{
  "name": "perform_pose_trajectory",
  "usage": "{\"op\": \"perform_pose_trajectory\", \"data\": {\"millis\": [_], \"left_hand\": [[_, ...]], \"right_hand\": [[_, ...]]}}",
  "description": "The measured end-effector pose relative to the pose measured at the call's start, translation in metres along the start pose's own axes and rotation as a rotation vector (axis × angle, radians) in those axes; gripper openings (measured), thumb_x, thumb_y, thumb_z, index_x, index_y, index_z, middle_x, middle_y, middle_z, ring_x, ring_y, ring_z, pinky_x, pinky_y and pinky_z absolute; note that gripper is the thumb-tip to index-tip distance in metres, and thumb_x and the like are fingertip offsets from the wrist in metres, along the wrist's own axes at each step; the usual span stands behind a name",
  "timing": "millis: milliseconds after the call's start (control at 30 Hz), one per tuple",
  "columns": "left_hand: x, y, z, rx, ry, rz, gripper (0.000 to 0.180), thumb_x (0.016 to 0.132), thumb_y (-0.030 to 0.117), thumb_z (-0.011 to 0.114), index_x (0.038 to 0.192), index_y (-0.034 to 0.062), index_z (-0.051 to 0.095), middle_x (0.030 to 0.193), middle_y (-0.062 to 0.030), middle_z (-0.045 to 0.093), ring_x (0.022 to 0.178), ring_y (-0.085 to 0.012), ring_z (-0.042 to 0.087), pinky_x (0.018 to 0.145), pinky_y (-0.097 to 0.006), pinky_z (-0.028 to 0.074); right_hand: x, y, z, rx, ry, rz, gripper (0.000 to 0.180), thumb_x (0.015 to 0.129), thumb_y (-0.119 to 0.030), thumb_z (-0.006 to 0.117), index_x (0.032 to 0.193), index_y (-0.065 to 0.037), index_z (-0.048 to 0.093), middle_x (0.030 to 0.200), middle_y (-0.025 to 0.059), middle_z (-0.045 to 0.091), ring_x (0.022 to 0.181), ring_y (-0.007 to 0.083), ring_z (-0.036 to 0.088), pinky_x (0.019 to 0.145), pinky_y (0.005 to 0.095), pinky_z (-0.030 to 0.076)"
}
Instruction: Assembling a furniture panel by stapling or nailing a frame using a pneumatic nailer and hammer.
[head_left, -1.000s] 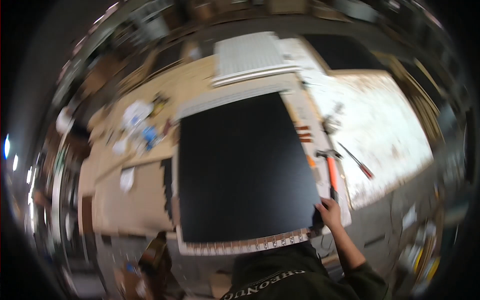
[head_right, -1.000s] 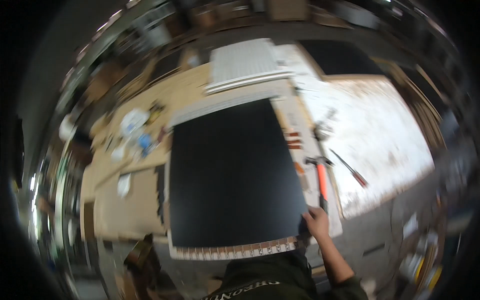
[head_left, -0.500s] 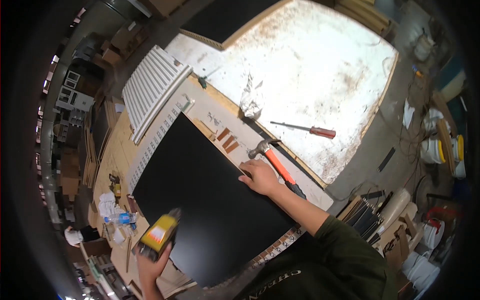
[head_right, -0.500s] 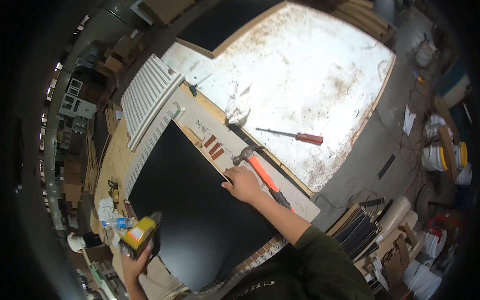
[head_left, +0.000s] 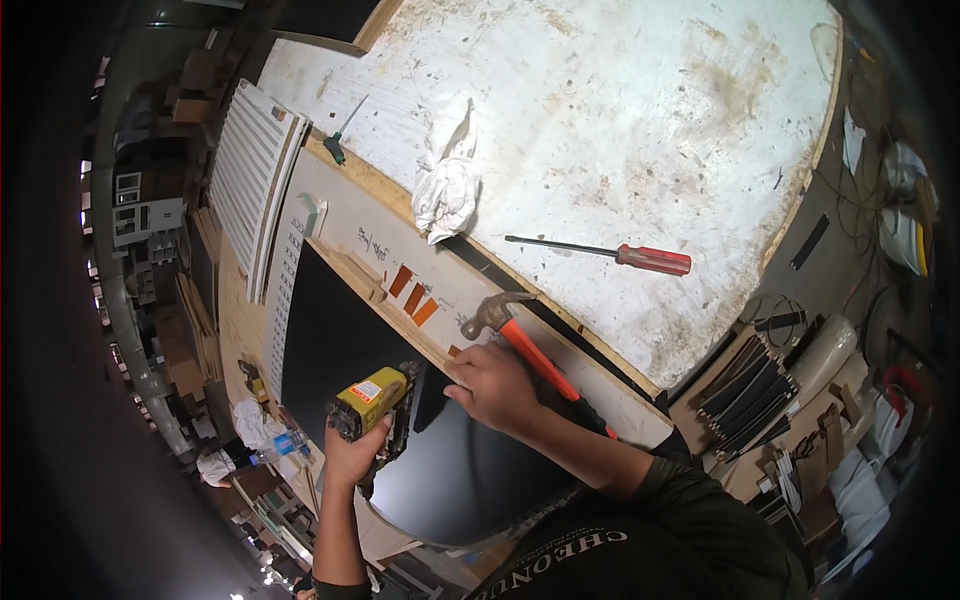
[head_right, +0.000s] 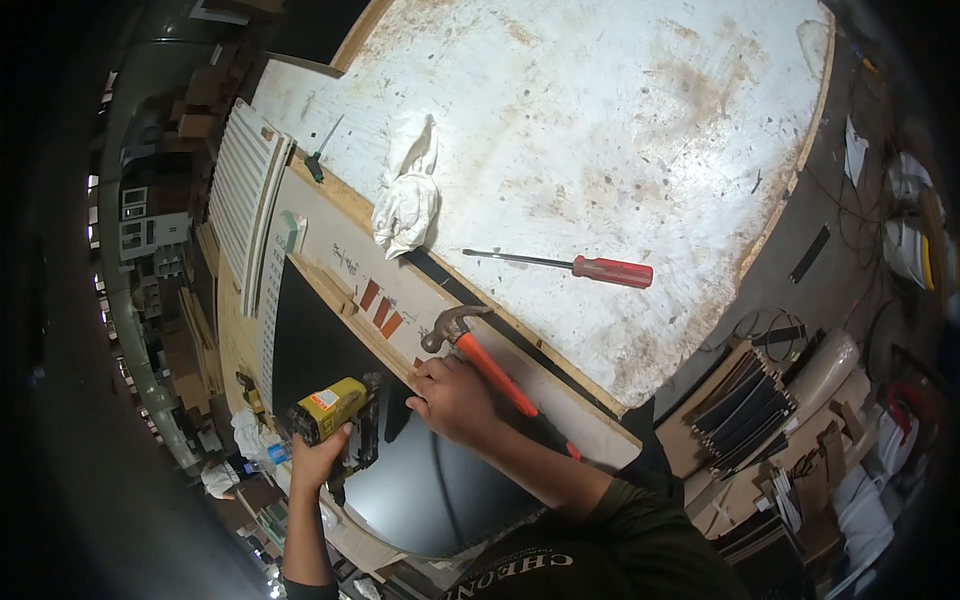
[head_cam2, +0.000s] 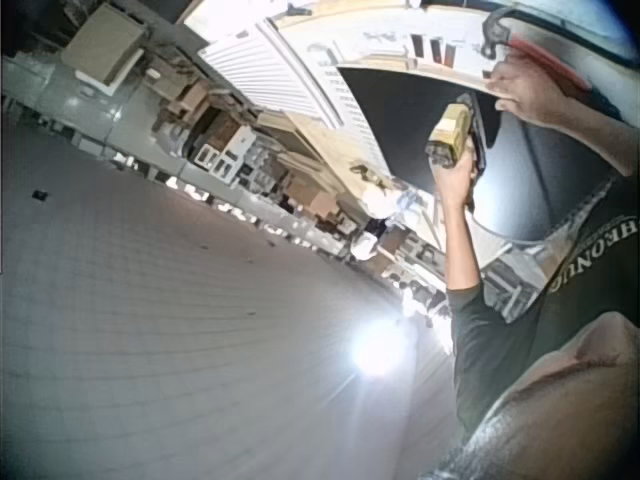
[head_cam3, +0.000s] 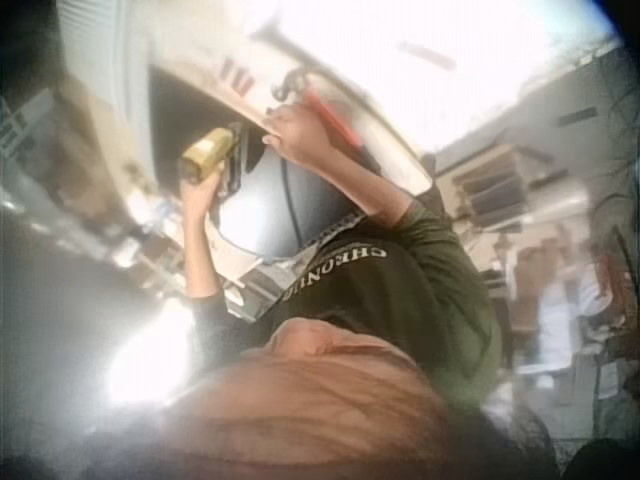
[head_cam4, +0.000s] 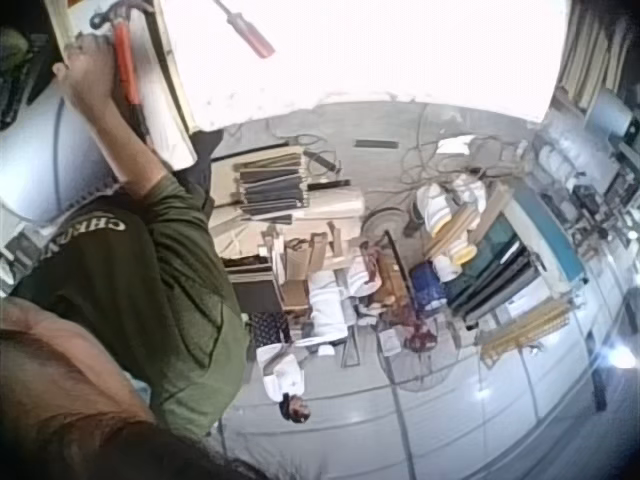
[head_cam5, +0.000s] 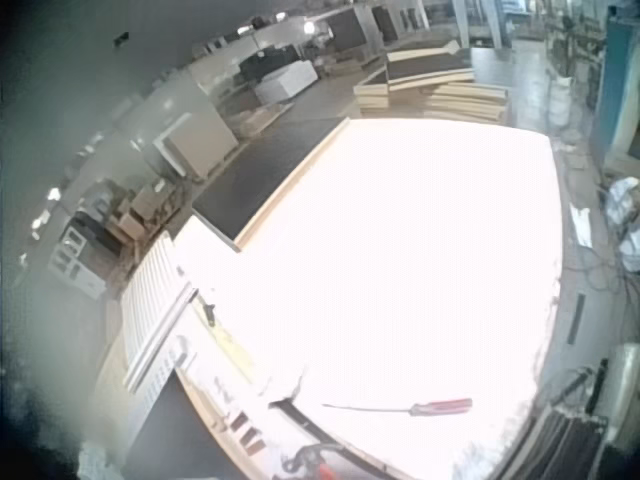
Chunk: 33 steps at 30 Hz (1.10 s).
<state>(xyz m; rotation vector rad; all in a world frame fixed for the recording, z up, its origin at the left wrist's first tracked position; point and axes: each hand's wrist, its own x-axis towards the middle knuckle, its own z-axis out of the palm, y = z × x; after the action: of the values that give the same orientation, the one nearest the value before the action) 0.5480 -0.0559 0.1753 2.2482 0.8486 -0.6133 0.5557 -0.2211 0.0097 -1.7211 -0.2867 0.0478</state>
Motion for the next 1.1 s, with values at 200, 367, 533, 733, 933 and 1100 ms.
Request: {"op": "perform_pose_trajectory", "data": {"millis": [200, 367, 533, 733, 933, 1100], "left_hand": [[0.001, 0.006, 0.004, 0.008, 0.031, 0.013, 0.026, 0.076, 0.009, 0.067, 0.097, -0.0037, 0.058, 0.072, -0.0037, 0.06, 0.051, -0.0093, 0.052, 0.045, -0.023, 0.043], [0.004, -0.001, 0.001, -0.025, 0.018, -0.06, 0.024, 0.077, 0.009, 0.067, 0.096, -0.0035, 0.058, 0.071, -0.0034, 0.059, 0.051, -0.0095, 0.052, 0.045, -0.023, 0.043], [0.003, -0.002, 0.001, 0.003, 0.017, -0.09, 0.022, 0.078, 0.01, 0.066, 0.094, -0.0027, 0.059, 0.07, -0.0027, 0.058, 0.051, -0.0093, 0.052, 0.046, -0.023, 0.043], [0.007, 0.005, 0.005, 0.013, -0.016, -0.059, 0.022, 0.078, 0.01, 0.066, 0.094, -0.0025, 0.059, 0.07, -0.0025, 0.058, 0.051, -0.0089, 0.052, 0.045, -0.023, 0.042], [0.0, 0.005, -0.005, 0.161, 0.024, -0.017, 0.029, 0.076, 0.017, 0.067, 0.099, -0.001, 0.062, 0.077, -0.0065, 0.064, 0.06, -0.0117, 0.059, 0.055, -0.026, 0.047], [-0.008, 0.003, -0.001, 0.145, -0.003, 0.116, 0.034, 0.072, 0.031, 0.07, 0.09, 0.0024, 0.066, 0.075, -0.0149, 0.066, 0.07, -0.0222, 0.065, 0.064, -0.035, 0.05]], "right_hand": [[0.001, -0.003, -0.006, -0.012, -0.13, 0.073, 0.032, 0.068, -0.018, 0.073, 0.096, -0.004, 0.065, 0.094, 0.0044, 0.057, 0.09, 0.0207, 0.053, 0.079, 0.0314, 0.043], [0.001, -0.003, -0.007, -0.014, -0.148, 0.07, 0.033, 0.069, -0.018, 0.073, 0.098, -0.004, 0.064, 0.096, 0.004, 0.057, 0.091, 0.0198, 0.052, 0.079, 0.0308, 0.043], [0.0, -0.004, -0.006, -0.019, -0.143, 0.067, 0.033, 0.069, -0.018, 0.073, 0.097, -0.004, 0.065, 0.096, 0.004, 0.057, 0.091, 0.0199, 0.052, 0.079, 0.031, 0.043], [0.0, 0.001, -0.007, -0.027, -0.024, 0.022, 0.028, 0.066, -0.015, 0.074, 0.09, -0.006, 0.066, 0.088, 0.0034, 0.057, 0.081, 0.021, 0.054, 0.071, 0.0323, 0.045], [0.0, -0.005, 0.003, -0.079, -0.053, 0.0, 0.027, 0.063, -0.017, 0.075, 0.086, -0.006, 0.066, 0.089, 0.0056, 0.06, 0.082, 0.023, 0.057, 0.071, 0.0345, 0.046], [-0.003, -0.004, 0.004, -0.194, -0.08, -0.041, 0.029, 0.063, -0.015, 0.076, 0.088, -0.004, 0.066, 0.085, 0.0141, 0.063, 0.081, 0.0317, 0.059, 0.072, 0.0386, 0.048]]}}
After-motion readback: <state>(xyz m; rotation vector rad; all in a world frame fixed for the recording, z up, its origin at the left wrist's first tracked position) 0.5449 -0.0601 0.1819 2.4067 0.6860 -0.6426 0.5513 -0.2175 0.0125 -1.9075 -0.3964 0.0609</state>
